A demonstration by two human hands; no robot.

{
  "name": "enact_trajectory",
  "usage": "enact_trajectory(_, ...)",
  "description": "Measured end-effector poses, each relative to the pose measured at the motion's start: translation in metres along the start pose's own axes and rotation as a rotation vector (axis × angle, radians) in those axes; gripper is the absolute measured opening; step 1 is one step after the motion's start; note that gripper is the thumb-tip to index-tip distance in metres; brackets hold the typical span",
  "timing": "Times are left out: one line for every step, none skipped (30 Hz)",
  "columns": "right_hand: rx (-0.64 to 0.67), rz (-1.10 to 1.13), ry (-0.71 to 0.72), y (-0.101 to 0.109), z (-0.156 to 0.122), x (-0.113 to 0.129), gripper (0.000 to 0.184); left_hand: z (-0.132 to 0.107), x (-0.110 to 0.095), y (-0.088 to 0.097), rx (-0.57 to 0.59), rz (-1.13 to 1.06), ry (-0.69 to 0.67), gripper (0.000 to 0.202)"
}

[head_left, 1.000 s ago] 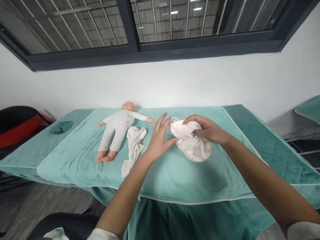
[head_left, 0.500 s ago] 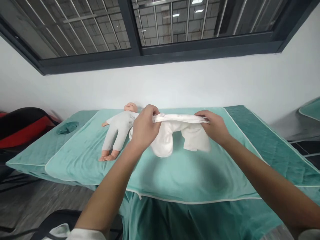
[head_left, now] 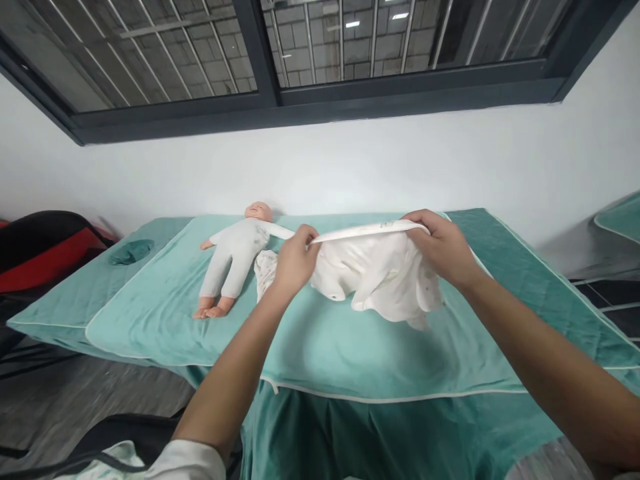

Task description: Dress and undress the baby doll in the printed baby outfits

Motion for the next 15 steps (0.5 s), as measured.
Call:
enact_trajectory(0.011, 0.002, -0.014, 0.002, 0.000, -0.001, 0.018, 0.006, 0.007, 0.008, -0.093, 0.002, 0.022, 0.007)
enact_trajectory(0.034, 0.022, -0.031, 0.001, -0.003, -0.002, 0.016, 0.014, 0.011, 0.019, -0.198, 0.034, 0.027, 0.006)
enact_trajectory(0.063, 0.064, -0.051, -0.001, -0.007, -0.003, 0.014, 0.023, 0.012, 0.032, -0.310, 0.091, 0.028, 0.006)
enact_trajectory(0.090, 0.127, -0.074, -0.006, -0.013, -0.003, 0.014, 0.034, 0.009, 0.044, -0.408, 0.149, 0.036, 0.007)
enact_trajectory(0.111, 0.206, -0.100, -0.014, -0.021, -0.003, 0.018, 0.045, 0.003, 0.053, -0.467, 0.185, 0.043, 0.008)
enact_trajectory(0.127, 0.289, -0.133, -0.025, -0.031, -0.004, 0.022, 0.057, -0.009, 0.059, -0.489, 0.196, 0.035, 0.010)
enact_trajectory(0.144, 0.363, -0.173, -0.040, -0.042, -0.005, 0.027, 0.067, -0.026, 0.061, -0.480, 0.188, 0.000, 0.014)
enact_trajectory(0.154, 0.426, -0.223, -0.057, -0.054, -0.007, 0.030, 0.076, -0.048, 0.057, -0.444, 0.171, -0.061, 0.020)
enact_trajectory(0.177, 0.481, -0.289, -0.078, -0.067, -0.010, 0.032, 0.082, -0.073, 0.049, -0.390, 0.155, -0.140, 0.028)
enact_trajectory(0.200, 0.551, -0.367, -0.100, -0.082, -0.015, 0.035, 0.084, -0.098, 0.035, -0.293, 0.137, -0.243, 0.036)
enact_trajectory(0.176, 0.650, -0.451, -0.121, -0.098, -0.022, 0.038, 0.080, -0.123, 0.016, -0.165, 0.117, -0.371, 0.041)
enact_trajectory(0.153, 0.757, -0.537, -0.142, -0.115, -0.030, 0.041, 0.071, -0.145, -0.005, -0.032, 0.098, -0.527, 0.040)
enact_trajectory(0.148, 0.844, -0.612, -0.162, -0.135, -0.038, 0.043, 0.056, -0.161, -0.028, 0.095, 0.094, -0.705, 0.038)
enact_trajectory(0.137, 0.906, -0.688, -0.178, -0.156, -0.047, 0.043, 0.038, -0.168, -0.051, 0.224, 0.094, -0.842, 0.038)
enact_trajectory(0.167, 0.946, -0.763, -0.192, -0.178, -0.055, 0.042, 0.019, -0.165, -0.071, 0.335, 0.077, -0.938, 0.036)
Point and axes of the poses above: each hand's wrist, its own z-axis towards the middle knuckle, its own y-axis out of the back of the hand, x = y × z, the point moved 4 cm from there along z, towards the middle knuckle, and after that the axes turned 4 degrees about -y, right-handed, at the moved point
